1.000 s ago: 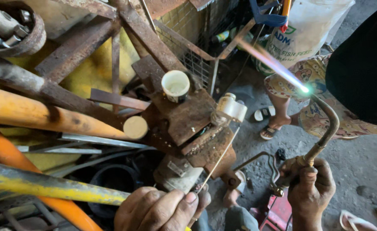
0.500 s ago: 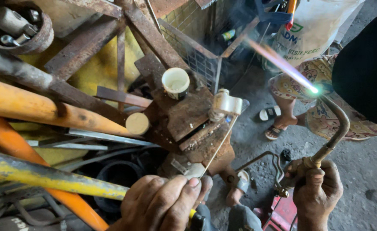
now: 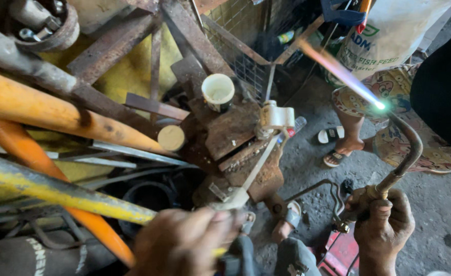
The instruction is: The person uses a welding torch in the right hand and a filler rod in the left hand to weld a small metal piece clamped on a workbench. The torch flame is applied to the joint while the filler rod is fed into the molten area, and the person adjusts the angle and position of both tools throughout the process.
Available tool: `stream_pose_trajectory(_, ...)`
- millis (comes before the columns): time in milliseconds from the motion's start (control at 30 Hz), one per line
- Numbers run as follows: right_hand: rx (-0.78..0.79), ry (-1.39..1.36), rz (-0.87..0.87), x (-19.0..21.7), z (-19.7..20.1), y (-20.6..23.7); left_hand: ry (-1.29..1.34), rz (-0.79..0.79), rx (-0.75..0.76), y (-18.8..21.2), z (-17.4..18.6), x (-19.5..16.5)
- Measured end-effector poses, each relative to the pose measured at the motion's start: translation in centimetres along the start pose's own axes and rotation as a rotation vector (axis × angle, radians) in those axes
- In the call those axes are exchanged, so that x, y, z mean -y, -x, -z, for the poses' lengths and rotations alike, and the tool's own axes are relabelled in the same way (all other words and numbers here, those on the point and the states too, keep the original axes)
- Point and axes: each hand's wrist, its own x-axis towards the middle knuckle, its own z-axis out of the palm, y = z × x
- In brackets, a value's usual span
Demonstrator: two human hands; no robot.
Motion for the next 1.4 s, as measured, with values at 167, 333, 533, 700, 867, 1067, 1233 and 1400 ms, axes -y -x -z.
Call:
stream_pose_trajectory(167,0.052,0.042,0.068,0.6,0.9,1.7,-0.178,0.566,-0.166,6.3,2.4,6.5)
stream_pose_trajectory(333,0.003,0.101,0.002,1.3,1.5,5.1,0.072,0.867,-0.225,12.2,2.0,18.6)
stream_pose_trajectory(533,0.033,0.102,0.052,1.1,1.4,8.3,0.388,1.033,-0.119,14.9,-0.7,25.7)
stream_pose_trajectory(700,-0.05,0.137,-0.031,1.8,0.6,9.5,0.447,1.056,-0.038,15.1,-0.4,27.0)
stream_pose_trajectory(867,-0.08,0.068,-0.019,2.7,-2.4,9.5,0.527,0.982,-0.019,15.0,1.4,27.9)
stream_pose_trajectory(1067,-0.172,0.18,-0.056,4.3,-4.9,10.1,0.482,0.989,0.081,14.5,2.1,29.0)
stream_pose_trajectory(1233,-0.124,0.198,-0.015,4.0,-4.7,11.0,0.595,1.017,0.076,14.5,1.8,29.2)
stream_pose_trajectory(1400,-0.072,0.152,0.013,3.7,-4.6,11.8,0.705,0.999,0.103,14.1,1.0,29.7)
